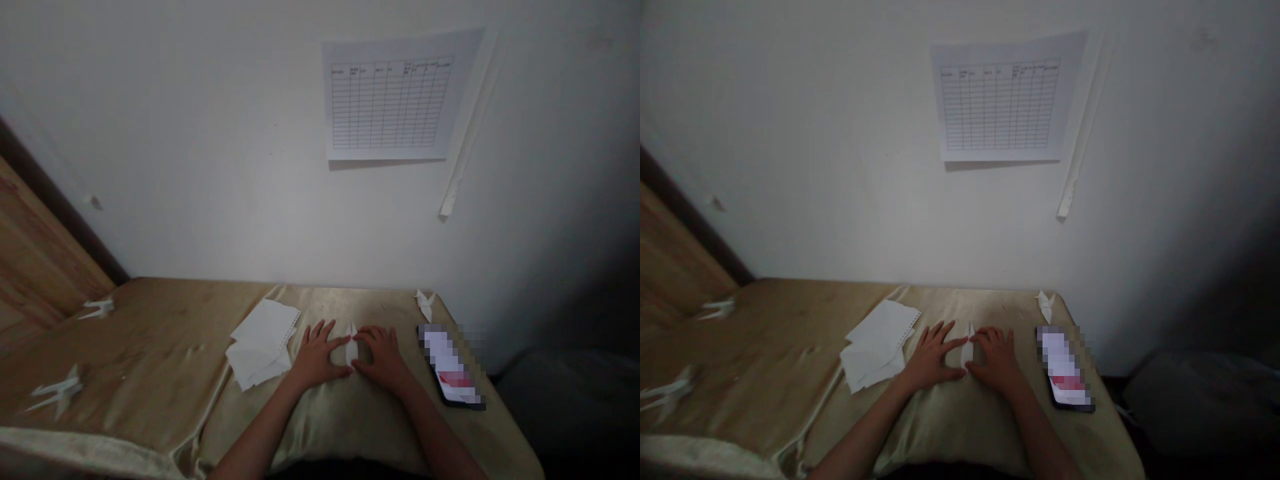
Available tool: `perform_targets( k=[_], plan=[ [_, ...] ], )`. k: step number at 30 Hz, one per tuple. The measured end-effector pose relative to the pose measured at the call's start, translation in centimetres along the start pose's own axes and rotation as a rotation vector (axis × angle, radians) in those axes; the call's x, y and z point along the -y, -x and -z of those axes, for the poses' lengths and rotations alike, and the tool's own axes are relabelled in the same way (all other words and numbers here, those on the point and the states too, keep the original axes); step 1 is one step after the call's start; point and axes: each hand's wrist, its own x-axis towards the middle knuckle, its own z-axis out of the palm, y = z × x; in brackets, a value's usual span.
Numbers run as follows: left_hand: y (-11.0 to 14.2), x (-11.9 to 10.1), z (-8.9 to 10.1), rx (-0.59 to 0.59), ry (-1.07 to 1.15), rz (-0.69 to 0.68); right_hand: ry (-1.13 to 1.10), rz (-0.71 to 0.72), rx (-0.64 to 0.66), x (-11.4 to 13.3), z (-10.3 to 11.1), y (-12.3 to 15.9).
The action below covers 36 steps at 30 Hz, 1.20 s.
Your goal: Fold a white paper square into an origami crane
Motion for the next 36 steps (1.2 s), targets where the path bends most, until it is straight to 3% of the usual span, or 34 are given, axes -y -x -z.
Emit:
perform_targets(
  k=[10,29,36],
  plan=[
    [0.1,0.1,-0.9,-0.224,-0.006,-0.024,-0.046,-0.027,-0.042,0.2,-0.7,-0.3],
    [-0.5,-0.7,-0.7,-0.275,-0.132,-0.011,-0.034,-0.002,-0.022,0.1,-0.9,-0.6],
    [-0.9,-0.1,-0.9,-0.248,-0.134,0.022,-0.035,-0.010,0.002,0.0,-0.6,-0.7]
  ],
)
